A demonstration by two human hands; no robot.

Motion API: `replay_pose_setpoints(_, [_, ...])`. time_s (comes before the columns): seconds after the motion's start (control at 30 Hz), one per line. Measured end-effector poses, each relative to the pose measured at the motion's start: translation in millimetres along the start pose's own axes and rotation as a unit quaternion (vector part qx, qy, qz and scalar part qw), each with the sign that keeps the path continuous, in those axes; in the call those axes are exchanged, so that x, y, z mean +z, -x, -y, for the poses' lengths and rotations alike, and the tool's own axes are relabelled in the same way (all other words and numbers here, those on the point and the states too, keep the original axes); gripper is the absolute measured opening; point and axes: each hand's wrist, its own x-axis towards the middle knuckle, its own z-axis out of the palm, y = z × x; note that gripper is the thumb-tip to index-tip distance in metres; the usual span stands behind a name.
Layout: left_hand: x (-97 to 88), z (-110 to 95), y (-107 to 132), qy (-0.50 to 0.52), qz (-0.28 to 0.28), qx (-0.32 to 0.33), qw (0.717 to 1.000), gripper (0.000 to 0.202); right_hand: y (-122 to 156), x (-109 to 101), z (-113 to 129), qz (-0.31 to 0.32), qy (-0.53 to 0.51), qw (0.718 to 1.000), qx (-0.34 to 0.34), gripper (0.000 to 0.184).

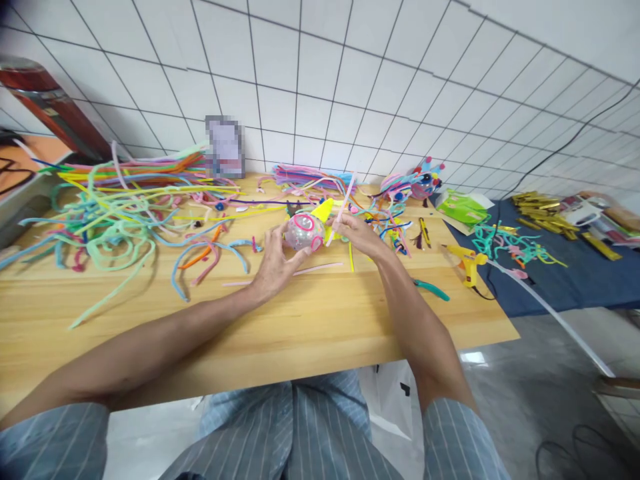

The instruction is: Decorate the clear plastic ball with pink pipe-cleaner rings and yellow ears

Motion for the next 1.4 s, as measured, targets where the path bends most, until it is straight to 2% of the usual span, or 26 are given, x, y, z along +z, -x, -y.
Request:
replay_pose_setpoints(0.23, [-8.8, 5.0, -13.1, -0.047, 0.003, -0.011, 0.999, 0.066, 30.2, 9.2, -0.5, 0.004, -0.066, 0.998, 0.011, 0.052])
replay_pose_setpoints(0.33, [-8.6, 8.8, -15.2, -0.016, 0.021, -0.011, 1.0, 0.068, 44.6, 10.8, 2.8, 0.007, -0.069, 0.997, 0.02, 0.049])
replay_pose_setpoints(0.4, [-7.3, 11.0, -15.2, 0.04, 0.056, -0.022, 0.997, 0.07, 54.0, 9.4, 6.7, -0.028, -0.066, 0.997, 0.015, 0.046])
replay_pose_setpoints(0.47, [-6.4, 12.2, -14.7, 0.08, 0.086, -0.015, 0.993, 0.069, 61.2, 7.6, 12.0, -0.101, -0.079, 0.992, -0.005, 0.041])
replay_pose_setpoints(0.57, [-7.6, 11.1, -14.2, 0.063, 0.094, 0.042, 0.993, 0.07, 65.3, 8.0, 22.4, -0.198, -0.113, 0.973, -0.043, 0.039])
replay_pose_setpoints(0.63, [-9.7, 8.5, -14.2, 0.036, 0.091, 0.093, 0.991, 0.068, 63.5, 11.7, 29.9, -0.213, -0.117, 0.968, -0.057, 0.041])
replay_pose_setpoints(0.73, [-12.6, 4.5, -14.0, 0.013, 0.103, 0.163, 0.981, 0.063, 56.8, 21.6, 37.1, -0.177, -0.102, 0.977, -0.058, 0.041])
replay_pose_setpoints(0.8, [-13.1, 3.1, -12.9, 0.007, 0.115, 0.177, 0.978, 0.062, 51.9, 29.6, 36.6, -0.152, -0.095, 0.982, -0.056, 0.04])
replay_pose_setpoints(1.03, [-10.5, 0.9, -6.4, 0.023, 0.155, 0.14, 0.978, 0.057, 45.9, 46.4, 20.0, -0.117, -0.071, 0.99, -0.039, 0.04])
replay_pose_setpoints(1.27, [-10.1, 4.6, -9.6, 0.059, 0.18, 0.121, 0.974, 0.062, 43.3, 35.8, 31.5, -0.076, -0.037, 0.993, -0.083, 0.032])
replay_pose_setpoints(1.4, [-12.0, 5.8, -13.0, 0.116, 0.208, 0.066, 0.969, 0.071, 42.2, 32.8, 32.4, -0.081, -0.015, 0.992, -0.097, 0.023])
